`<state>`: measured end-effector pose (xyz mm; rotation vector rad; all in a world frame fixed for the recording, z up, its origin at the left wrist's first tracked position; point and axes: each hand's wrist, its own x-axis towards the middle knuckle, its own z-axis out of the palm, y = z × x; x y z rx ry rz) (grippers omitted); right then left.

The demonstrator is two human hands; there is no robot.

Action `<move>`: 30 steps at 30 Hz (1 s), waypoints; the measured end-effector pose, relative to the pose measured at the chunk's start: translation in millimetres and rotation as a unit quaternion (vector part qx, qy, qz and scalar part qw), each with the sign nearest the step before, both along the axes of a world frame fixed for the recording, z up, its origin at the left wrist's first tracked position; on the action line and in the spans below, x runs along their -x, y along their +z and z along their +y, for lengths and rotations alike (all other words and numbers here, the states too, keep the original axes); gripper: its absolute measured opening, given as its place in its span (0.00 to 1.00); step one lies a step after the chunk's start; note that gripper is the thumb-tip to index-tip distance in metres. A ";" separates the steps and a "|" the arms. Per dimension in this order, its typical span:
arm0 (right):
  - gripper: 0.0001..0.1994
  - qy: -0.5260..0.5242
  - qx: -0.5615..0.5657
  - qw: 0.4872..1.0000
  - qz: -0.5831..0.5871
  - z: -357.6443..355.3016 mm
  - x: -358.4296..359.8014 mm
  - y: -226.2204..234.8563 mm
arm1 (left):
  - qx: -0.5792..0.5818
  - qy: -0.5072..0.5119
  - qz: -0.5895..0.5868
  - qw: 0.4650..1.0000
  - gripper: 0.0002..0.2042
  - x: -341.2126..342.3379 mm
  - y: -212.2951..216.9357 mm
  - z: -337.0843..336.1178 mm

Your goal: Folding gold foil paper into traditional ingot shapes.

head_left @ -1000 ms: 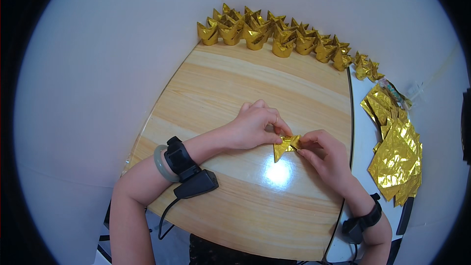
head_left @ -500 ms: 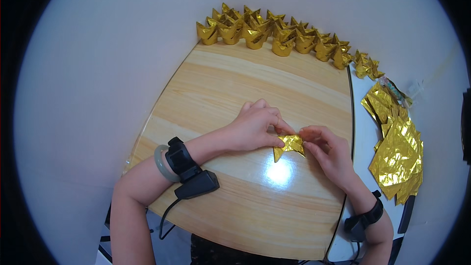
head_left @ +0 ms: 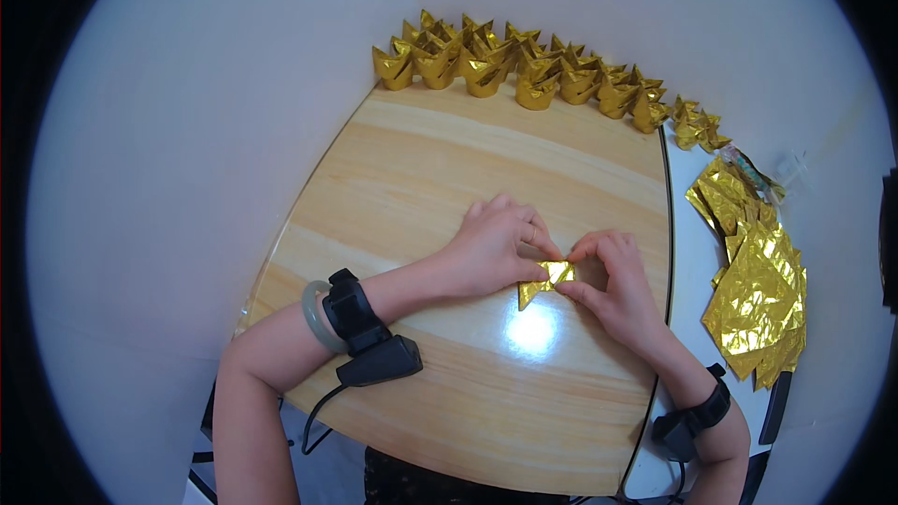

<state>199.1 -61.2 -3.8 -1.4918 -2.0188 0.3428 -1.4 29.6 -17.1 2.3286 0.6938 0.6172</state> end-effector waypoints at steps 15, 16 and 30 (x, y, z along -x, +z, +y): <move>0.09 -0.073 0.217 0.925 0.304 -2.2 1.9 12.0 | 0.326 -0.023 -0.097 0.940 0.06 -6.5 13.3 -5.8; 0.09 -0.067 0.240 0.913 0.324 -2.1 0.2 11.0 | 0.326 -0.023 -0.097 0.940 0.06 -5.5 12.6 -4.8; 0.07 -0.039 0.213 0.915 0.340 -3.8 -2.2 11.6 | 0.259 0.052 -0.150 0.953 0.08 -4.4 18.3 -3.7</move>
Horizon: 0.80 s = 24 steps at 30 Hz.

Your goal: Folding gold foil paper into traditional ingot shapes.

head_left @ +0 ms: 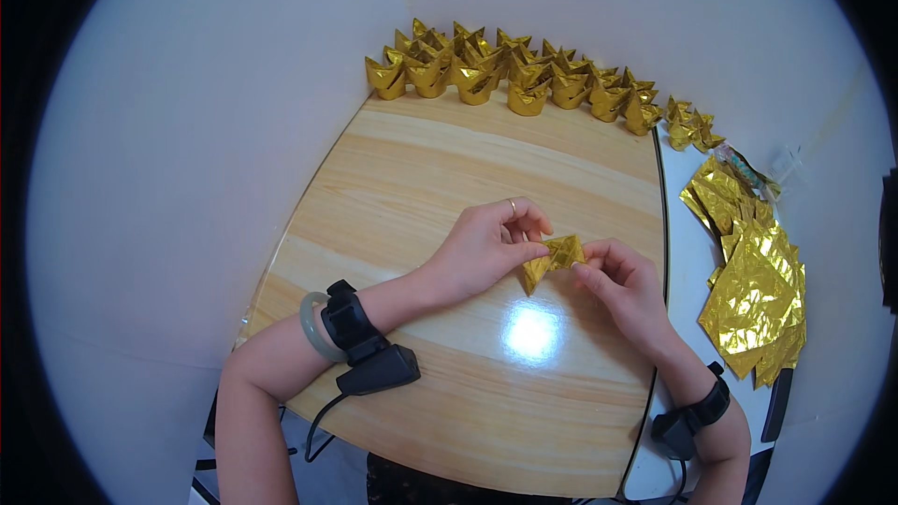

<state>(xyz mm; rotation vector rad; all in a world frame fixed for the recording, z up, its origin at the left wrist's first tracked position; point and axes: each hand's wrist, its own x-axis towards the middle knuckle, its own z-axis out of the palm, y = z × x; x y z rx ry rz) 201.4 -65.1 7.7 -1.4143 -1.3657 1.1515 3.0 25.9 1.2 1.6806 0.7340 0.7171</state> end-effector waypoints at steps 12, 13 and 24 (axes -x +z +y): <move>0.09 -0.022 -0.094 0.995 -0.027 2.0 1.9 -8.9 | -0.176 0.056 -0.010 0.983 0.08 -1.9 -3.1 -5.0; 0.09 -0.022 -0.102 0.994 -0.026 2.2 1.6 -10.0 | -0.176 0.055 -0.010 0.983 0.08 -1.7 -2.5 -4.9; 0.10 -0.025 -0.067 0.997 0.042 0.5 -3.2 -4.7 | 0.137 -0.035 -0.072 0.987 0.06 -0.3 -5.7 -1.6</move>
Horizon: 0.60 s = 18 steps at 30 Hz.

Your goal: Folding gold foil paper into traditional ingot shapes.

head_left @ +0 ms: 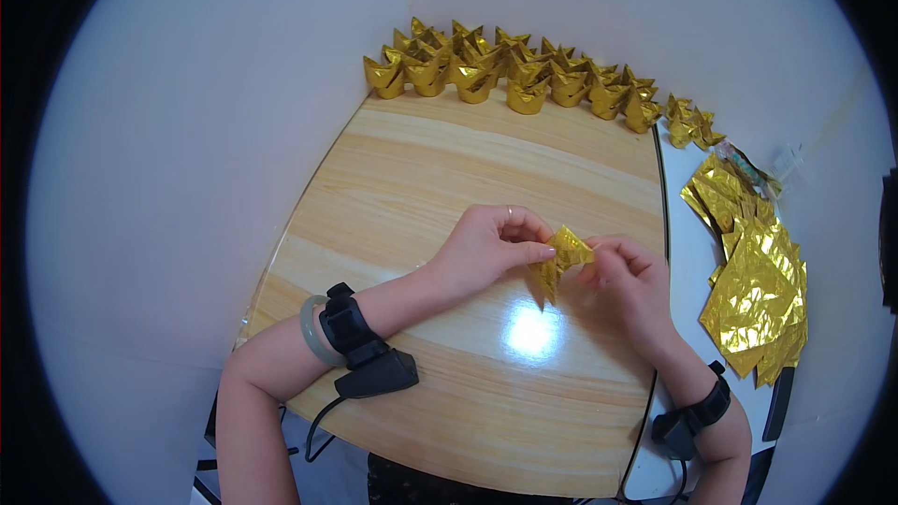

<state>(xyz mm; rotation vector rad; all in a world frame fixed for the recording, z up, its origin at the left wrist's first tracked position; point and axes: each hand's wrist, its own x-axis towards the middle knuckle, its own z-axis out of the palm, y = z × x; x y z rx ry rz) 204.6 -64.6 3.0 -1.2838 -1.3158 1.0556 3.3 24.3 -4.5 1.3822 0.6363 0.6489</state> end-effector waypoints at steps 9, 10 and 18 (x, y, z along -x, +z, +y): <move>0.11 0.128 0.160 0.921 0.331 3.2 1.5 -0.8 | 0.174 -0.058 -0.097 0.978 0.09 -1.0 -4.7 1.4; 0.10 0.138 0.177 0.914 0.338 3.3 1.2 -0.4 | 0.175 -0.058 -0.096 0.978 0.09 -1.3 -3.3 0.7; 0.12 0.198 0.204 0.876 0.389 2.8 -4.9 -1.2 | 0.259 -0.104 -0.128 0.952 0.12 -2.7 1.7 -7.3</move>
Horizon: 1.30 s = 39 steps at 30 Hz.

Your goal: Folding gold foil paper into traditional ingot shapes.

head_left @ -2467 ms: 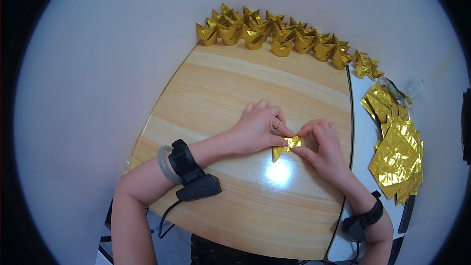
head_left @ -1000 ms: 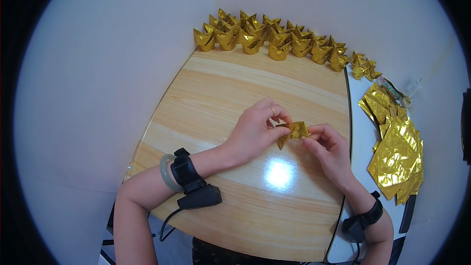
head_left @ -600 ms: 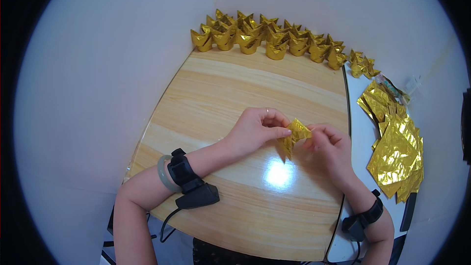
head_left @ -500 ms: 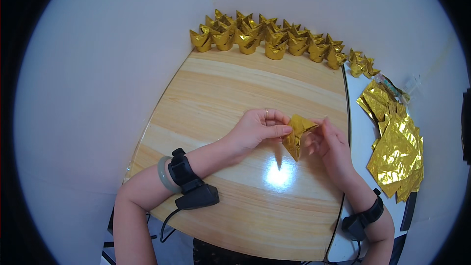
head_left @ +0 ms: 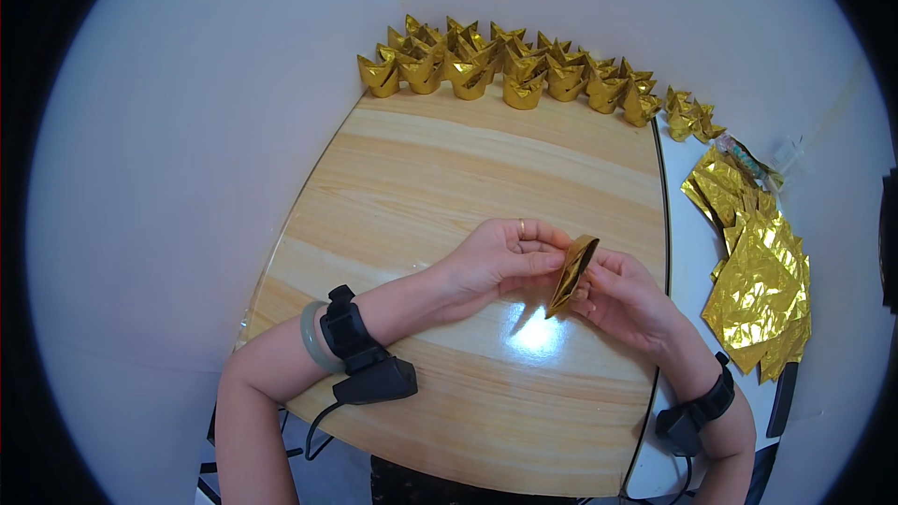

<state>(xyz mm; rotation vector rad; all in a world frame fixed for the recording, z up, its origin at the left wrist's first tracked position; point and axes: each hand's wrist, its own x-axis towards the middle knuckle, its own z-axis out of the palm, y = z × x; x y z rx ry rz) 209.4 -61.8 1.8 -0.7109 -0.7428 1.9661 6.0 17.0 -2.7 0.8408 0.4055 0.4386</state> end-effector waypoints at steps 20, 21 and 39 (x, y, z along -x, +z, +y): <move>0.14 -0.023 0.026 0.999 0.007 -5.9 1.9 12.3 | 0.030 -0.046 -0.063 0.996 0.11 -0.2 -4.8 -0.7; 0.15 -0.025 0.021 0.999 0.000 -6.4 -0.7 7.5 | 0.036 -0.059 -0.048 0.996 0.10 -0.5 -4.7 -0.6; 0.26 -0.107 0.085 0.980 0.145 -10.1 11.1 8.9 | 0.062 -0.054 -0.083 0.993 0.12 -1.3 -11.6 -0.5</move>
